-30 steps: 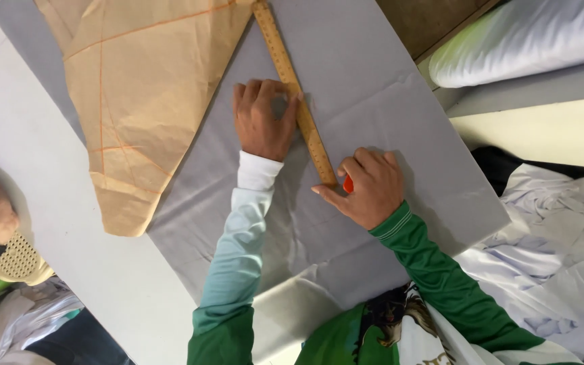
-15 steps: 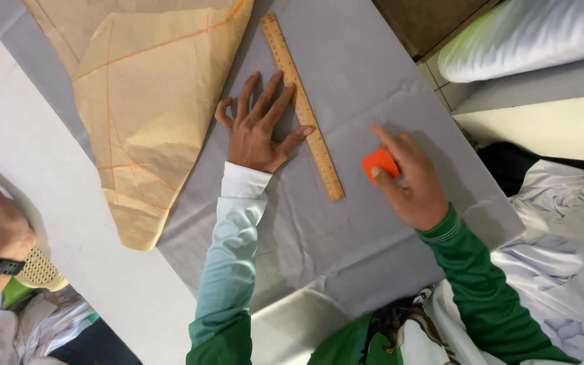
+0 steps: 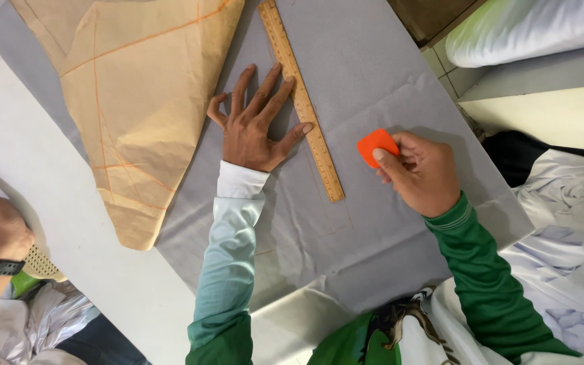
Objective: The person marks a large piece of grey fabric using a wooden ruler and an orange tailor's chalk. They then place a brown paper pattern on top of the fabric and use large scissors to cut the fabric along the pattern's outline.
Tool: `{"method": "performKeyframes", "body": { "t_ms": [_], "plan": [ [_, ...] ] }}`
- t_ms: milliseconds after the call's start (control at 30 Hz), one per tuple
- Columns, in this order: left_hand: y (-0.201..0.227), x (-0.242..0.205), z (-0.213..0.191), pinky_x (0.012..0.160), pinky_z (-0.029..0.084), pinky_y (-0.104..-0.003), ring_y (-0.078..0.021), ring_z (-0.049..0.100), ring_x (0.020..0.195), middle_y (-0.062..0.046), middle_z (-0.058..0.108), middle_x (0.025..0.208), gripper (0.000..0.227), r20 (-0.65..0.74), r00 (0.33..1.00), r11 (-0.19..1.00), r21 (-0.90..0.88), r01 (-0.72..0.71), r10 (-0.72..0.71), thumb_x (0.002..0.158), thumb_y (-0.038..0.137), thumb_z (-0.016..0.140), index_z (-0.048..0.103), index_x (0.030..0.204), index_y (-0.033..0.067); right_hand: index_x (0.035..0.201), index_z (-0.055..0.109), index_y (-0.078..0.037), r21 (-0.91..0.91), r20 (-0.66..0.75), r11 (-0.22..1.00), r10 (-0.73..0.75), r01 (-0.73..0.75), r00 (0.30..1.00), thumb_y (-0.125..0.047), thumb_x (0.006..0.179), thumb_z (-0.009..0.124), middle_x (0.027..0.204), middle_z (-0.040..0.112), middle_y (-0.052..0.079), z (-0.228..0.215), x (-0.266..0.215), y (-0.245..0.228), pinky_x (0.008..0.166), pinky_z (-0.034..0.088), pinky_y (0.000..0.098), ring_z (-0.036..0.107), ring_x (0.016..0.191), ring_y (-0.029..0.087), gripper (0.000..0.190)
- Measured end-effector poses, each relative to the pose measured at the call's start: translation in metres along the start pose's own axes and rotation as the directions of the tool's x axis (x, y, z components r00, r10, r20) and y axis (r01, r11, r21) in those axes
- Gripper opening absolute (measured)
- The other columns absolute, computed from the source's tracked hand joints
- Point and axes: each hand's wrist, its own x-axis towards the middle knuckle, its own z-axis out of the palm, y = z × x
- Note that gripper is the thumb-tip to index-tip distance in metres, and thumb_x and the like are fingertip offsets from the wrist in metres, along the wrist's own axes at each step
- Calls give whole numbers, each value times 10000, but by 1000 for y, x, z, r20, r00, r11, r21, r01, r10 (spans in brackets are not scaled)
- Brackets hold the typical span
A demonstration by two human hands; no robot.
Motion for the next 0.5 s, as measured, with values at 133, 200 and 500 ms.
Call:
{"method": "performKeyframes", "body": {
  "t_ms": [133, 200, 500],
  "plan": [
    [2, 2, -2, 1069, 239, -524, -304, 473, 1465, 52, 551, 1552, 681, 22, 1000, 1000, -14, 10, -10, 973, 761, 505, 586, 1468, 300, 649, 572, -90, -143, -25, 987, -81, 76, 996, -257, 988, 702, 526, 631, 16, 16, 15, -9, 447, 451, 206, 626, 454, 99, 400],
    [3, 2, -4, 1059, 237, -515, -274, 458, 1471, 64, 539, 1558, 688, 24, 999, 1000, -9, 22, -22, 965, 768, 532, 589, 1469, 304, 618, 360, -113, -303, -35, 928, -238, 217, 971, -215, 967, 637, 510, 318, -28, 27, 29, -5, 471, 254, 315, 256, 504, 98, 457],
    [2, 3, -3, 1058, 250, -528, -288, 479, 1451, 46, 561, 1533, 696, 1, 1000, 1000, -17, 18, -18, 964, 774, 489, 628, 1429, 275, 648, 347, -98, -346, -33, 879, -361, 328, 932, -149, 987, 653, 490, 287, -11, 59, 67, 2, 456, 246, 350, 219, 473, 136, 459]
  ]
}}
